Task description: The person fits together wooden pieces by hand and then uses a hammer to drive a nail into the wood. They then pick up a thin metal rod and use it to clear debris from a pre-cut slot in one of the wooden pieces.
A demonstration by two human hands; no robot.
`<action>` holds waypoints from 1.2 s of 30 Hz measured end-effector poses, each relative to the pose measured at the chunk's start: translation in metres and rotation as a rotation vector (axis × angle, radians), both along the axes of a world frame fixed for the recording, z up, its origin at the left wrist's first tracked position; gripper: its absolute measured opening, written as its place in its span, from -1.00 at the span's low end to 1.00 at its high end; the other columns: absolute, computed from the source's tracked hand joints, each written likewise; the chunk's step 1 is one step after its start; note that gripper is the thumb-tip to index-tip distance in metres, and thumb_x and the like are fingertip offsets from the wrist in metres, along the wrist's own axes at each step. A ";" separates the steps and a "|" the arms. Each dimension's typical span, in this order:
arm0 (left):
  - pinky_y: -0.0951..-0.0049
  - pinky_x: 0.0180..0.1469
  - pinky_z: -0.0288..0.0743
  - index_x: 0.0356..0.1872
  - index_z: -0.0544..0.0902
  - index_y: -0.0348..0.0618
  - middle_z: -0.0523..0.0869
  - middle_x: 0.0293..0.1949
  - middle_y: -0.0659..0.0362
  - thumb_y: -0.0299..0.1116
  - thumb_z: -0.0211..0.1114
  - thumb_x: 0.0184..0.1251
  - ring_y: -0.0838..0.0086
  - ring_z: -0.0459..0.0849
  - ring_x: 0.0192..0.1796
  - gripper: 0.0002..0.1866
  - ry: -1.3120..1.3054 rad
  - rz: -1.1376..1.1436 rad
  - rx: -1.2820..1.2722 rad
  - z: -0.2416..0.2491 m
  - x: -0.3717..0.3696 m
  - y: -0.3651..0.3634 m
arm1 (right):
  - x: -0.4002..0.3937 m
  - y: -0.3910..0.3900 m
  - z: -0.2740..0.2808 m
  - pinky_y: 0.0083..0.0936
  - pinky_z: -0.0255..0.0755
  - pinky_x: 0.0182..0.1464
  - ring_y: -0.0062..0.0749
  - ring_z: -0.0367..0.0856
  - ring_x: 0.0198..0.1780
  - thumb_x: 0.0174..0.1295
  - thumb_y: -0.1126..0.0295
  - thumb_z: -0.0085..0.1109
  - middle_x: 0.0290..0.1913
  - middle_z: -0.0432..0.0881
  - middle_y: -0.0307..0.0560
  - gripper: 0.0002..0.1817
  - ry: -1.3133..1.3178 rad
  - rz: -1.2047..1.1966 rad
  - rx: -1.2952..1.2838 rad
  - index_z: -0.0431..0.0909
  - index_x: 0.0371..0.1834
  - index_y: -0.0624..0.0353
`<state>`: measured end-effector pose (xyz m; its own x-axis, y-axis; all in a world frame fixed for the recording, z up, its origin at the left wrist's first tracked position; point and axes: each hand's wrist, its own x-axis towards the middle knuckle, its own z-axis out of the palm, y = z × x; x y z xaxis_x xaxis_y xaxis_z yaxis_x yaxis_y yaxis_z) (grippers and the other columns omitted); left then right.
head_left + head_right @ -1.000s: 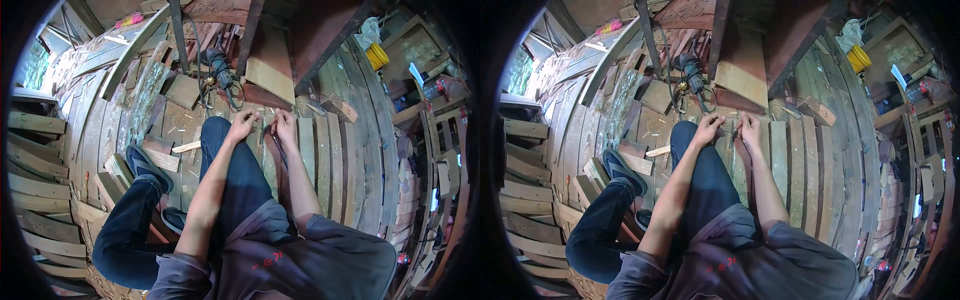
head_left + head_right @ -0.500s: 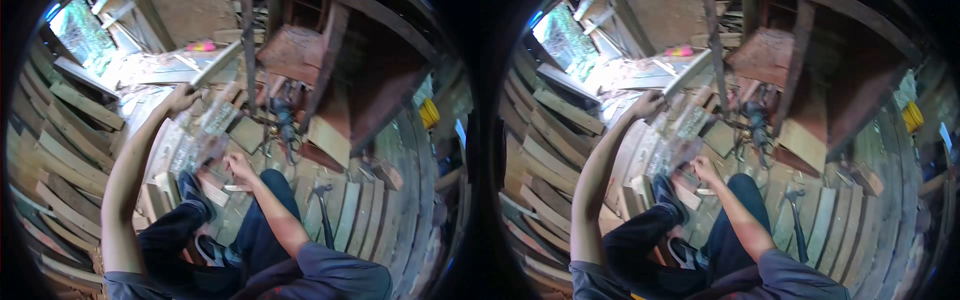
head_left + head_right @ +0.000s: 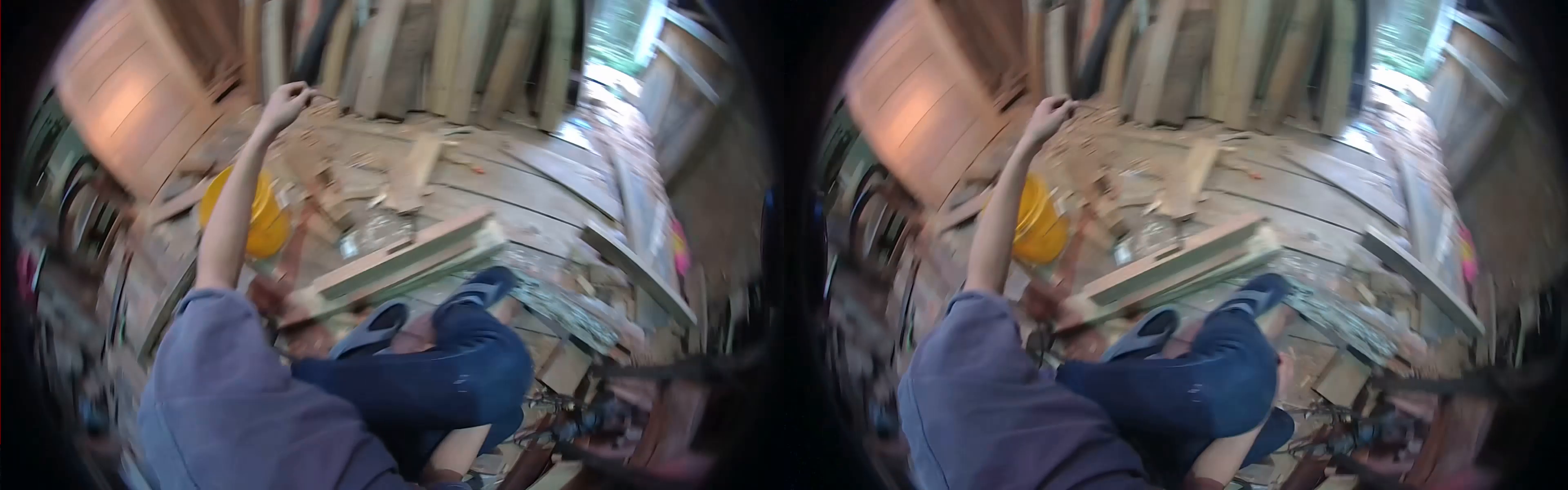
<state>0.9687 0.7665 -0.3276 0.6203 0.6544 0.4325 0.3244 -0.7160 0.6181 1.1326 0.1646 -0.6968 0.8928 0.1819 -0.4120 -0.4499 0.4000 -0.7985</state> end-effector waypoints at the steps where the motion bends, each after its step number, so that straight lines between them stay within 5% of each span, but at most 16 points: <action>1: 0.52 -0.28 0.38 -0.42 0.63 -0.31 0.58 -0.53 0.27 -0.23 0.19 0.37 0.61 0.49 -0.41 -0.69 0.007 0.108 -0.029 -0.012 -0.040 0.020 | -0.003 0.002 0.003 -0.46 0.46 -0.54 -0.45 0.54 -0.59 0.31 0.37 0.10 -0.50 0.61 -0.09 -0.84 0.001 0.015 -0.023 0.53 -0.39 0.20; 5: 0.50 -0.27 0.41 -0.44 0.64 -0.26 0.64 -0.50 0.24 -0.18 0.15 0.34 0.57 0.55 -0.39 -0.67 0.164 0.275 -0.192 -0.054 -0.145 0.050 | -0.022 0.007 0.010 -0.47 0.46 -0.52 -0.46 0.54 -0.57 0.31 0.37 0.10 -0.49 0.61 -0.10 -0.84 0.023 0.013 -0.088 0.53 -0.38 0.20; 9: 0.32 -0.03 0.59 -0.47 0.76 -0.23 0.80 -0.31 -0.01 0.08 0.28 0.12 0.21 0.78 -0.20 -0.52 0.455 0.584 -0.102 -0.093 -0.200 0.089 | -0.031 0.010 0.014 -0.48 0.46 -0.51 -0.46 0.54 -0.56 0.31 0.36 0.09 -0.48 0.61 -0.11 -0.84 0.019 0.006 -0.110 0.54 -0.37 0.21; 12: 0.29 -0.01 0.59 -0.38 0.78 -0.23 0.80 -0.29 -0.02 0.13 0.31 0.14 0.18 0.78 -0.16 -0.48 0.411 0.727 -0.153 -0.113 -0.227 0.112 | -0.032 0.013 0.017 -0.49 0.46 -0.50 -0.47 0.54 -0.55 0.31 0.36 0.09 -0.48 0.61 -0.11 -0.84 0.013 0.001 -0.127 0.54 -0.36 0.21; 15: 0.26 0.01 0.59 -0.18 0.77 -0.27 0.79 -0.15 -0.07 0.21 0.34 0.15 0.15 0.76 -0.06 -0.38 0.696 0.782 -0.353 -0.102 -0.227 0.097 | -0.029 0.014 0.021 -0.50 0.46 -0.49 -0.47 0.55 -0.54 0.32 0.36 0.09 -0.47 0.61 -0.12 -0.84 0.000 -0.020 -0.155 0.55 -0.35 0.21; 18: 0.28 0.01 0.61 -0.05 0.71 -0.32 0.76 -0.09 -0.09 0.25 0.34 0.16 0.22 0.76 -0.06 -0.29 0.831 0.758 -0.261 -0.121 -0.230 0.121 | -0.026 0.015 0.024 -0.51 0.46 -0.48 -0.47 0.55 -0.53 0.32 0.35 0.09 -0.46 0.61 -0.13 -0.83 -0.013 -0.040 -0.187 0.55 -0.34 0.21; 23: 0.32 -0.05 0.62 0.09 0.60 -0.45 0.72 0.01 -0.09 0.24 0.30 0.22 0.22 0.75 -0.10 -0.20 0.983 0.477 -0.439 -0.132 -0.206 0.090 | -0.028 0.012 0.029 -0.52 0.46 -0.46 -0.48 0.55 -0.52 0.32 0.35 0.08 -0.45 0.61 -0.14 -0.83 -0.030 -0.071 -0.258 0.56 -0.33 0.22; 30: 0.19 0.04 0.58 0.08 0.66 -0.24 0.70 0.07 -0.10 0.27 0.25 0.23 0.09 0.73 -0.02 -0.28 1.389 0.186 -0.096 -0.165 -0.177 0.088 | -0.018 0.015 0.035 -0.54 0.46 -0.44 -0.49 0.55 -0.50 0.33 0.34 0.08 -0.44 0.61 -0.15 -0.82 -0.058 -0.118 -0.376 0.57 -0.31 0.22; 32: 0.16 0.08 0.53 -0.07 0.72 -0.26 0.71 0.03 -0.11 0.25 0.23 0.26 0.08 0.68 0.07 -0.34 1.437 0.136 0.010 -0.148 -0.150 0.089 | -0.016 0.024 0.040 -0.54 0.46 -0.43 -0.49 0.55 -0.49 0.33 0.34 0.08 -0.44 0.61 -0.16 -0.82 -0.064 -0.144 -0.452 0.57 -0.31 0.22; 33: 0.20 0.07 0.53 -0.03 0.70 -0.27 0.72 0.01 -0.10 0.24 0.25 0.26 0.11 0.67 0.08 -0.33 1.266 0.040 -0.072 -0.116 -0.129 0.063 | -0.001 0.000 0.010 -0.56 0.46 -0.36 -0.52 0.57 -0.40 0.33 0.31 0.10 -0.36 0.63 -0.18 -0.76 -0.111 0.095 -0.399 0.62 -0.19 0.27; 36: 0.33 0.14 0.49 0.09 0.65 -0.20 0.73 0.01 0.00 0.11 0.24 0.38 0.25 0.67 0.06 -0.44 0.996 -0.278 -0.069 -0.063 -0.071 0.038 | 0.000 0.003 0.009 -0.56 0.37 -0.47 -0.55 0.51 -0.51 0.30 0.32 0.13 -0.48 0.59 -0.18 -0.79 -0.088 -0.009 -0.540 0.61 -0.33 0.26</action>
<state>0.8976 0.8047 -0.3909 0.8093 0.4372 -0.3923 0.5398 -0.8169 0.2032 1.1322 0.1675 -0.6878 0.9286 -0.0428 -0.3687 -0.3709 -0.0741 -0.9257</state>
